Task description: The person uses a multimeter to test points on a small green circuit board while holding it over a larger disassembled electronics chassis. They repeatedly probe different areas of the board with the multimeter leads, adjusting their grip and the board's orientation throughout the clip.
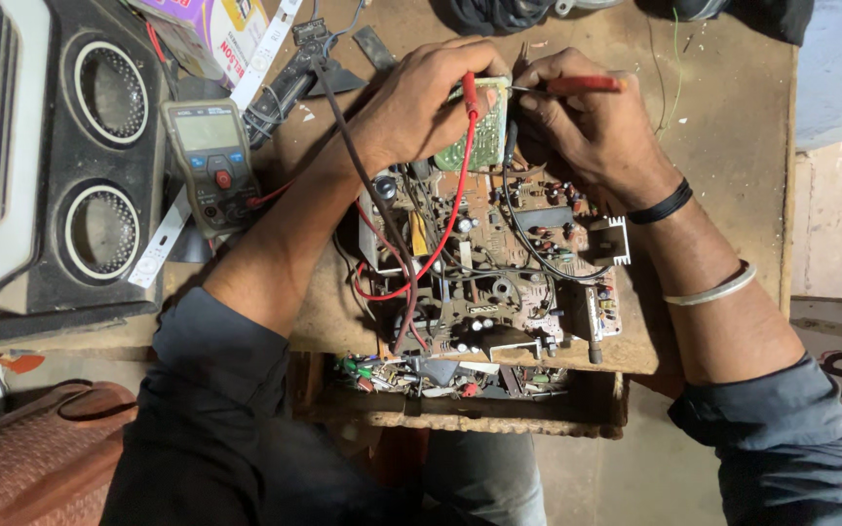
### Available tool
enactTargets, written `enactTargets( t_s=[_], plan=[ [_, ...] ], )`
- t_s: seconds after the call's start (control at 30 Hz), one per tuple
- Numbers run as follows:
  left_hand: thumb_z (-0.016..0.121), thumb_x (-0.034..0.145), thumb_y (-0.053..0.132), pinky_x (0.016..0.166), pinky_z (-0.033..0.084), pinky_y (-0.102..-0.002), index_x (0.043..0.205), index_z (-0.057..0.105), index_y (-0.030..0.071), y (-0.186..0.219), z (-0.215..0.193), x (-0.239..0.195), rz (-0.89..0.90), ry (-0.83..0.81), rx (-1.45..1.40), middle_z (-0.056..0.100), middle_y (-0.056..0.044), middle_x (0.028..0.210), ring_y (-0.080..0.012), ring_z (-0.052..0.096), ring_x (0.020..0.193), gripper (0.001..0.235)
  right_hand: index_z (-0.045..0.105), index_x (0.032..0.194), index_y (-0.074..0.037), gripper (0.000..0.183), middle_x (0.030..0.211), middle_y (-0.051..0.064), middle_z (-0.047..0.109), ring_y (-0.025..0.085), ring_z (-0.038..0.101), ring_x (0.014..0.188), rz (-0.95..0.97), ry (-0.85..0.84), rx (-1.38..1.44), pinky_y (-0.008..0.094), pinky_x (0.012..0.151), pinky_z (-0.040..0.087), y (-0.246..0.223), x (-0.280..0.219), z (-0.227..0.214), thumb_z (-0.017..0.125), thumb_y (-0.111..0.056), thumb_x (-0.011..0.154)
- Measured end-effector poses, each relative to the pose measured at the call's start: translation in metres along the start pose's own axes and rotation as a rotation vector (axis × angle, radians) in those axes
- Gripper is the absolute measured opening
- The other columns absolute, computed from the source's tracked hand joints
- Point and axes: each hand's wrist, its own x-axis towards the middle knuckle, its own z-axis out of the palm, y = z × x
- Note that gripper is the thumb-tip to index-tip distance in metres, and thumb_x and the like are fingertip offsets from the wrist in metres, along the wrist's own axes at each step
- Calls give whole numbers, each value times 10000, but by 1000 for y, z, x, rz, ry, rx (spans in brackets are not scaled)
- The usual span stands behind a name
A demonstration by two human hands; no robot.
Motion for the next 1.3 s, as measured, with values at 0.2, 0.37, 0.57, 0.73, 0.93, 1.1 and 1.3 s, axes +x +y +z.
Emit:
enactTargets(
  t_s=[0.2,0.37,0.57,0.73,0.93,1.1,1.3],
  plan=[
    [655,1001,105,794,503,-408,1075,598,5,1,-3,-1,12,-10,7,593,-144,923,-300,644,850,137,639,1187,29,138,1066,136,715,177,704,998,-14,-7,-29,323,875,579,2,-1,2,683,29,1057],
    [669,994,121,802,507,-409,1101,601,1,1,-2,0,-16,-24,18,606,-149,953,-291,652,859,174,631,1221,31,159,1090,141,720,189,722,1016,-15,-9,-38,319,897,588,4,-1,2,644,48,1064],
    [813,896,209,777,511,-406,1081,623,7,1,-2,1,-43,-46,43,633,-137,930,-284,655,849,334,621,1228,26,187,1133,160,728,227,748,1076,-43,-2,-46,334,941,617,7,0,1,610,65,1045],
    [829,869,204,810,525,-403,1054,629,24,-2,2,1,-27,-26,23,648,-125,929,-289,666,883,327,623,1210,27,177,1083,175,732,248,752,1001,-12,32,-145,347,870,605,8,1,0,647,14,1035],
    [830,856,211,807,523,-401,1033,629,32,-4,2,1,-56,-34,2,644,-120,903,-297,665,877,322,633,1193,8,138,1102,169,734,274,752,993,-68,51,-130,362,880,594,5,2,-3,661,-17,1060],
    [830,858,206,819,514,-412,1039,617,26,-6,5,-1,-32,-20,14,643,-128,928,-313,652,899,333,623,1200,8,156,1092,177,738,284,753,993,-68,30,-174,370,854,588,2,1,1,691,-65,1080],
    [836,857,204,824,515,-408,1039,618,30,-5,5,1,-53,-30,9,644,-122,929,-307,656,908,333,634,1207,17,183,1085,187,744,293,742,981,-61,20,-249,367,844,583,1,4,-2,692,-97,1077]
  ],
)
